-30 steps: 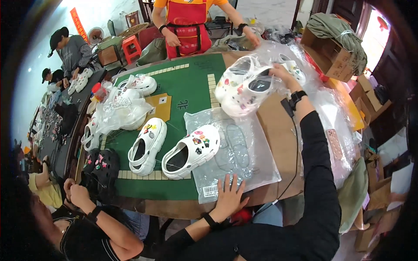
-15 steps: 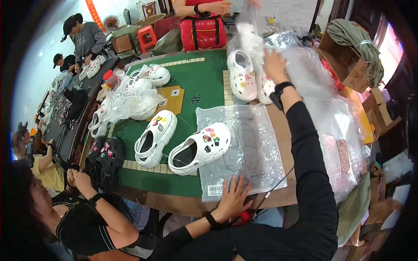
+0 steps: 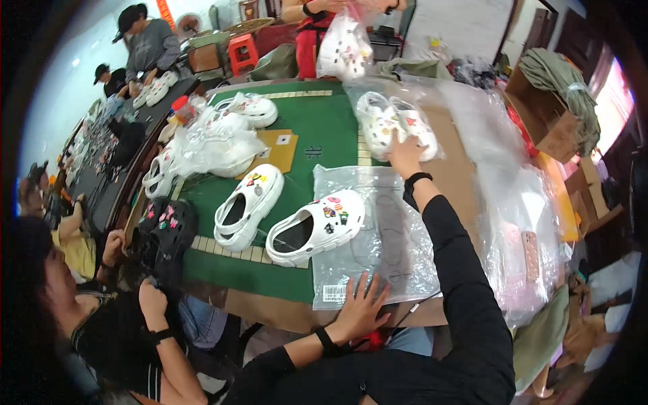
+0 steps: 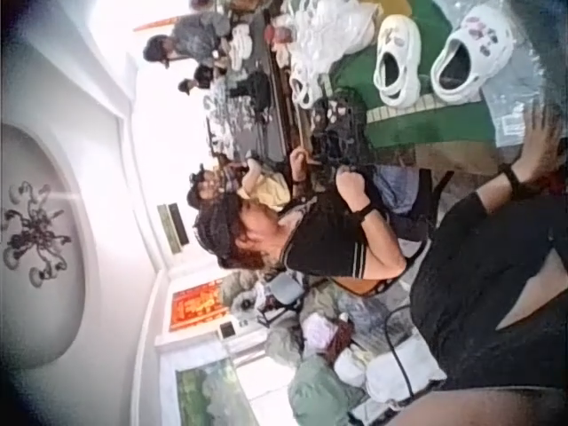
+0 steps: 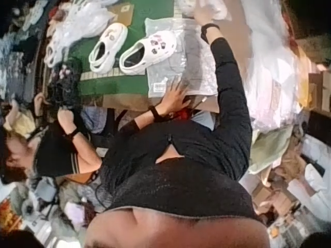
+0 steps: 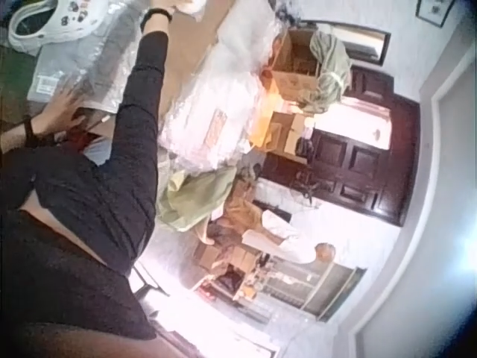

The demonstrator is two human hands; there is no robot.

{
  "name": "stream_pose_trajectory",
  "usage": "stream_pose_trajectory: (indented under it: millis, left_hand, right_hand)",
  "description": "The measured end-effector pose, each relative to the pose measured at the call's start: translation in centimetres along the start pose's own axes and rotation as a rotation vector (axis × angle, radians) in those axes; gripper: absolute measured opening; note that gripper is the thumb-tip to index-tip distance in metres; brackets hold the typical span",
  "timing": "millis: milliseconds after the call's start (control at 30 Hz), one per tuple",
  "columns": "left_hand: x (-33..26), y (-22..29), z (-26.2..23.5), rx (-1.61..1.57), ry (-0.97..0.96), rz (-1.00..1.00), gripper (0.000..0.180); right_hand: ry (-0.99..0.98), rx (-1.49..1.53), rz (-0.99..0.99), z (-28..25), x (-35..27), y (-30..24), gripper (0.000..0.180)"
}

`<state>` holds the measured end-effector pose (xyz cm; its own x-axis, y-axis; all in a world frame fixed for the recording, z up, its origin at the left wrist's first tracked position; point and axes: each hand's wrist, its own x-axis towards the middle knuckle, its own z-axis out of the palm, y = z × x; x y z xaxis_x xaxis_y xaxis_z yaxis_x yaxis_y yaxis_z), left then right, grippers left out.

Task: Packing various types of shoes and accessories into plastic bags.

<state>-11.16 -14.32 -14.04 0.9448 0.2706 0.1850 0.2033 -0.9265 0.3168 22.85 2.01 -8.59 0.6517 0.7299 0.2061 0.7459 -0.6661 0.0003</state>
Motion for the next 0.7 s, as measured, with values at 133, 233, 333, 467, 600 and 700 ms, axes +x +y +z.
stream_pose_trajectory:
  millis: [133,233,333,467,600,700]
  left_hand:
    - [0.2,0.3,-0.1,-0.031,0.022,0.052,0.063]
    - [-0.2,0.1,0.2,-0.03,0.024,0.051,0.063]
    - [-0.6,-0.1,0.5,-0.004,0.031,0.049,0.064]
    - [-0.8,0.0,0.2,-0.016,-0.001,0.026,0.063]
    - [-0.8,0.1,0.5,-0.028,0.043,0.057,0.062]
    - [-1.1,-1.1,1.2,-0.3,0.144,0.035,0.058]
  right_hand:
    - [0.133,0.03,0.108,2.2,0.7,2.9,0.076]
    - [0.126,0.125,0.082,1.3,-0.3,1.5,0.074]
    - [0.17,0.142,0.037,-1.2,-3.1,-0.2,0.066]
    - [-0.123,0.552,-0.306,-4.8,-9.2,-0.6,0.045]
    - [-0.54,0.62,-0.463,-9.2,-17.5,0.2,0.04]
    - [-0.702,0.674,-0.63,-10.9,-22.6,1.7,0.044]
